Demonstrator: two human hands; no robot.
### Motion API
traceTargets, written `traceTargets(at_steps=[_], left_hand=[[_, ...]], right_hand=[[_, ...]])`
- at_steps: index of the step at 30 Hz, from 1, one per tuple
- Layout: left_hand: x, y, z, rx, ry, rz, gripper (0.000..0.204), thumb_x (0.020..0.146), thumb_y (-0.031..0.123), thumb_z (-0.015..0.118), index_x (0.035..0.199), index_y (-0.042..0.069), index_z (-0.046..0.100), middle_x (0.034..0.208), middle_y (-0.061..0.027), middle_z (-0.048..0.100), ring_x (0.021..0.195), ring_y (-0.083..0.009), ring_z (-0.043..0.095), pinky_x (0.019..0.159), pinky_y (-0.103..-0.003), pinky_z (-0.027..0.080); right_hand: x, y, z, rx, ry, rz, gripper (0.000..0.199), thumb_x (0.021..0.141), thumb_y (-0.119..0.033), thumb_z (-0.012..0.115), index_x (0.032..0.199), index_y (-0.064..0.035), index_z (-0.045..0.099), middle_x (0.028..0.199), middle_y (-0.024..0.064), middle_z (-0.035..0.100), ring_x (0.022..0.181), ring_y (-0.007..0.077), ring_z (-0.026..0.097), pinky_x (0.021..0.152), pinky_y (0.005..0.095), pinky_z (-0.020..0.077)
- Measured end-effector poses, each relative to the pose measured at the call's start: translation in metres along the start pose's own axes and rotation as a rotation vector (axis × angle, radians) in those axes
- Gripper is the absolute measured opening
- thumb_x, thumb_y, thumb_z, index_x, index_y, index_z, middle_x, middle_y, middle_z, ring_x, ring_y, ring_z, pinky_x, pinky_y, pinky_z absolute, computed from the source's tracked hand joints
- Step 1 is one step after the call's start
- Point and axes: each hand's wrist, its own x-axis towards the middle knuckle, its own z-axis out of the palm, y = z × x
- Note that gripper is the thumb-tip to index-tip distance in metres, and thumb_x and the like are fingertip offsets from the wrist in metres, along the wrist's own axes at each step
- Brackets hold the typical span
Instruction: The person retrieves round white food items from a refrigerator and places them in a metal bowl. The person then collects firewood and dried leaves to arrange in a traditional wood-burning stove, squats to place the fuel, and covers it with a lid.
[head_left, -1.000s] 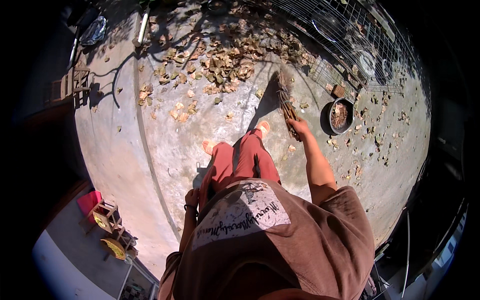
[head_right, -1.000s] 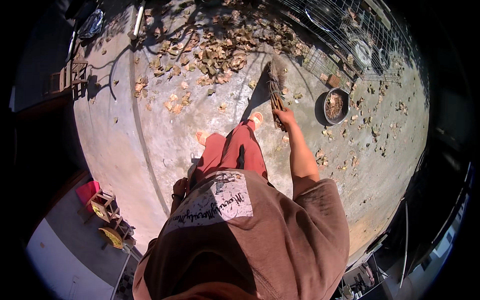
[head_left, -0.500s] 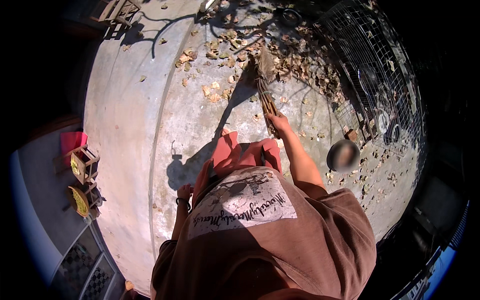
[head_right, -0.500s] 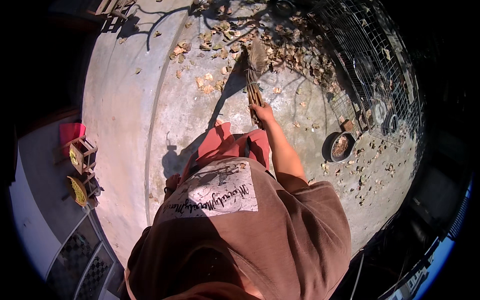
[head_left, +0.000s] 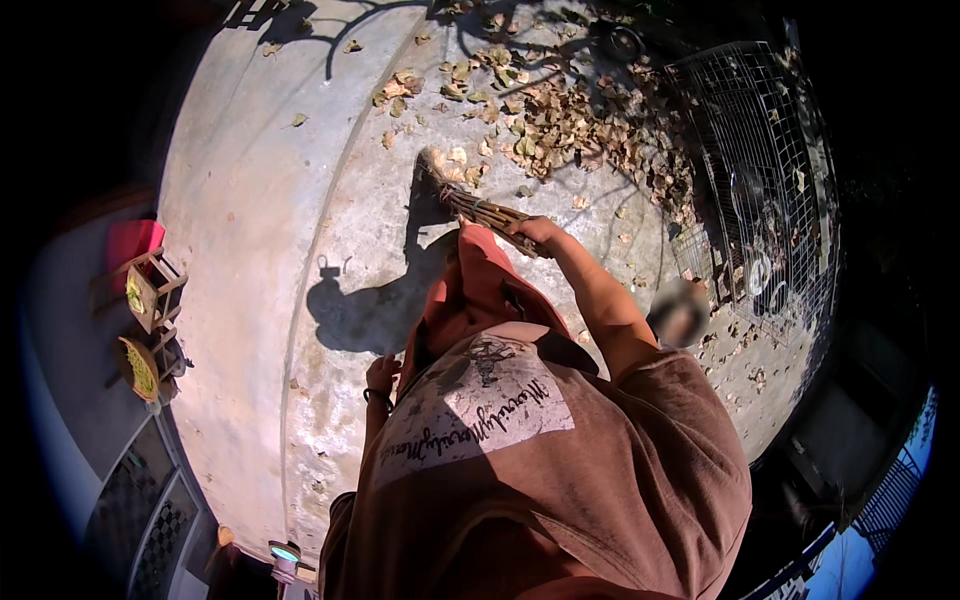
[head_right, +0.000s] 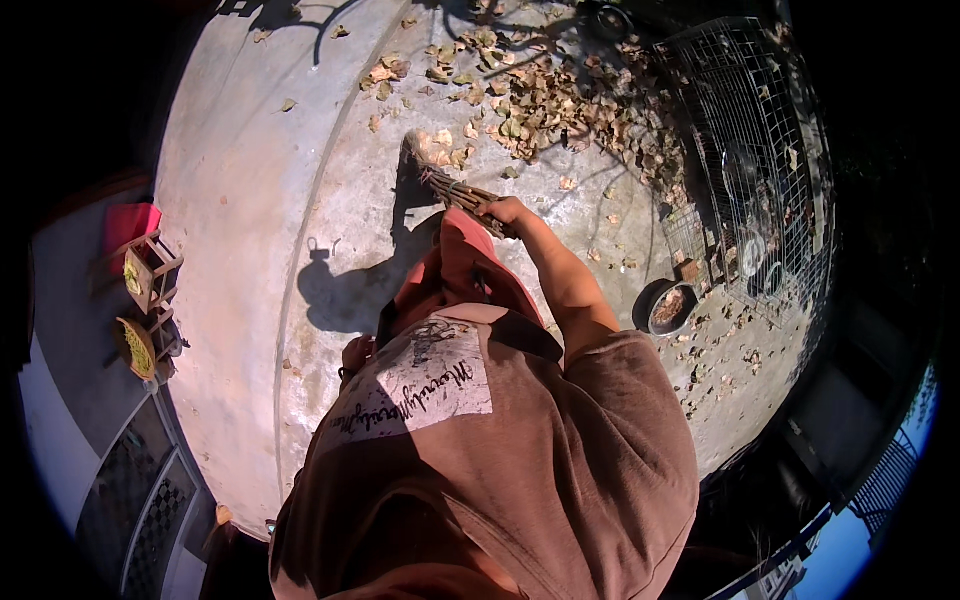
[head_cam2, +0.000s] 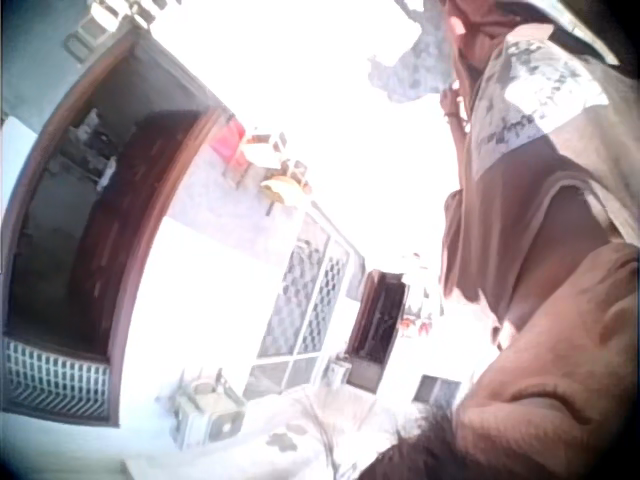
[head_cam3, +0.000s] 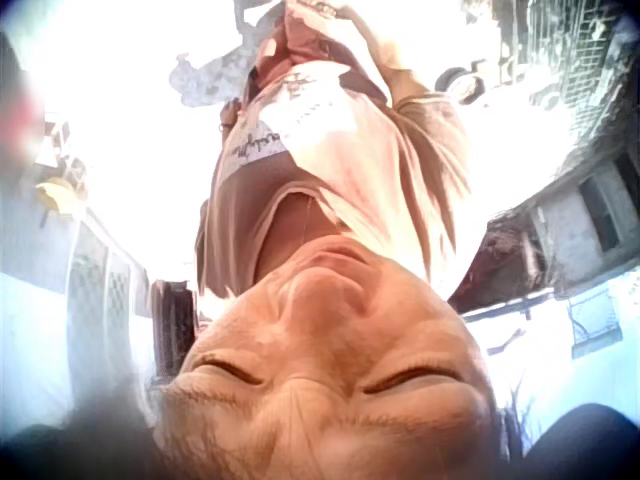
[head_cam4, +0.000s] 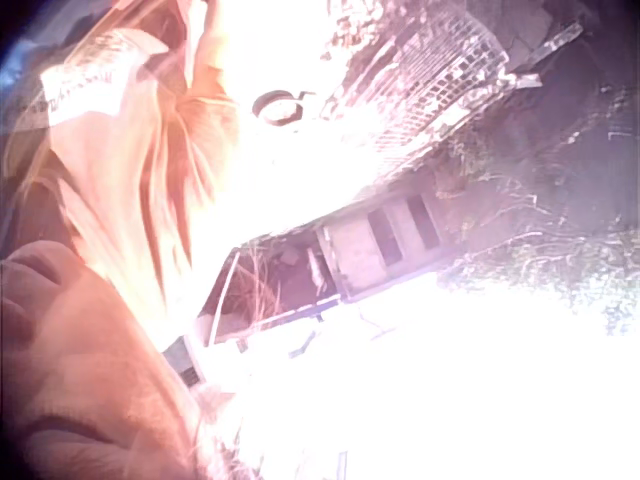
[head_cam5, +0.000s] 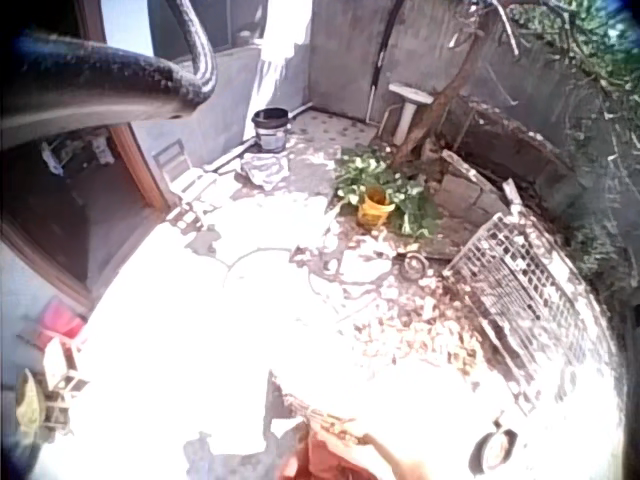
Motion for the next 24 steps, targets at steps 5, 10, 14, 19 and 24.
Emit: traceTargets(at_steps=[5,10,14,19,24], left_hand=[[-0.001,0.009,-0.018,-0.21,0.195,-0.062,0.039,0.096,0.039,0.061,0.11,0.004,0.066,0.09,-0.0063,0.073,0.079,-0.0178,0.072,0.062,-0.03,0.05],[0.027,0.054,-0.012,0.099,0.194,0.056,0.044,0.098,0.042,0.054,0.093,0.002,0.071,0.085,-0.007,0.072,0.077,-0.0196,0.069,0.064,-0.036,0.052],[0.036,0.092,-0.048,0.288,0.303,0.213,0.046,0.098,0.043,0.055,0.095,0.001,0.072,0.086,-0.0082,0.073,0.076,-0.0188,0.07,0.063,-0.035,0.053],[0.068,0.08,-0.137,0.017,0.239,0.102,0.042,0.097,0.04,0.057,0.11,0.002,0.068,0.087,-0.0094,0.074,0.074,-0.0183,0.071,0.058,-0.032,0.054],[0.125,0.067,-0.225,0.112,0.172,-0.042,0.042,0.096,0.04,0.057,0.11,0.002,0.067,0.085,-0.0099,0.074,0.073,-0.0183,0.072,0.057,-0.032,0.053]], right_hand=[[-0.055,-0.087,-0.008,-0.358,0.001,-0.328,0.05,0.078,-0.037,0.078,0.106,0.0047,0.071,0.09,0.0119,0.072,0.077,0.0175,0.065,0.071,0.0313,0.0534],[0.009,-0.163,0.027,-0.057,-0.207,-0.135,0.042,0.082,-0.036,0.076,0.099,0.0018,0.071,0.081,0.0088,0.07,0.065,0.0162,0.064,0.061,0.0306,0.0534],[0.085,-0.243,0.068,0.119,-0.509,-0.049,0.041,0.086,-0.043,0.069,0.099,-0.004,0.065,0.069,0.0107,0.066,0.052,0.0191,0.062,0.044,0.0293,0.0494],[0.13,-0.281,0.082,0.272,-0.404,-0.064,0.04,0.088,-0.039,0.065,0.106,-0.0045,0.059,0.075,0.0134,0.063,0.055,0.018,0.058,0.042,0.0268,0.0467],[0.069,-0.328,0.142,0.237,-0.116,-0.151,0.045,0.089,-0.044,0.064,0.111,-0.0051,0.063,0.076,0.0093,0.067,0.06,0.019,0.063,0.052,0.0309,0.0504]])
